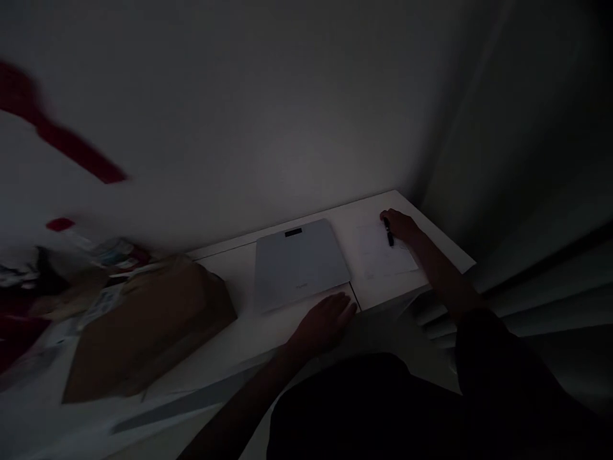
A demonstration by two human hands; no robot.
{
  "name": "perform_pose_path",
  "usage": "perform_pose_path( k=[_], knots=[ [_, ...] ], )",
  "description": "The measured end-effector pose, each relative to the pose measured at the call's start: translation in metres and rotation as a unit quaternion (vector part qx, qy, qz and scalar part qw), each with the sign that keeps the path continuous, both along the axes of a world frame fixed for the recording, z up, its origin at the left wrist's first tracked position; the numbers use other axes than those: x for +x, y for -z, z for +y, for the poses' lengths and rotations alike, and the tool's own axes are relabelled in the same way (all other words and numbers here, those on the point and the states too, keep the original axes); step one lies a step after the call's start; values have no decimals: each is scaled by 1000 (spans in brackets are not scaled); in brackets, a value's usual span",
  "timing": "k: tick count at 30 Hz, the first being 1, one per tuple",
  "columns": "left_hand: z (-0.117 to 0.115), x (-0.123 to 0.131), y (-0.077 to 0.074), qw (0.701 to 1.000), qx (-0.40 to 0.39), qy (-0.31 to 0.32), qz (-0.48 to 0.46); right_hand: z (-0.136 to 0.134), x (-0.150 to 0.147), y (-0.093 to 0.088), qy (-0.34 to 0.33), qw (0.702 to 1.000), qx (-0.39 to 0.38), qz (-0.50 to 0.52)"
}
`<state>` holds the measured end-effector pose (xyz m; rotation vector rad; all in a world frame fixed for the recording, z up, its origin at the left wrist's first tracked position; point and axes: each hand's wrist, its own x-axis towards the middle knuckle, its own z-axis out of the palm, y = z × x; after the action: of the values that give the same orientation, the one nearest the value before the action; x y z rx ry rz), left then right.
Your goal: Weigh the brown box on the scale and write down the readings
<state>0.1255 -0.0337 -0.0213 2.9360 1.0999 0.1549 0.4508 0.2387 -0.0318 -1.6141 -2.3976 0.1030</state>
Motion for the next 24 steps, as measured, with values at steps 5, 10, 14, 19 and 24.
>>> perform_pose_path(
  k=[5, 10, 14, 19, 24],
  knots=[
    [-62, -90, 27, 986, 55, -153, -38, 2, -2, 2, 13, 1000, 3, 14],
    [-111, -152, 38, 942, 137, -288, -105, 0, 3, -5, 40, 996, 33, 67],
    [-148, -191, 28, 870, 245, -396, -160, -11, -10, -25, 36, 989, 61, 129],
    [-181, -238, 17, 698, 383, -558, -234, -65, -105, -53, -76, 980, 11, 185],
    [-171, -270, 10, 609, 427, -517, -424, -143, -239, -55, -266, 913, -118, 287]
  ],
)
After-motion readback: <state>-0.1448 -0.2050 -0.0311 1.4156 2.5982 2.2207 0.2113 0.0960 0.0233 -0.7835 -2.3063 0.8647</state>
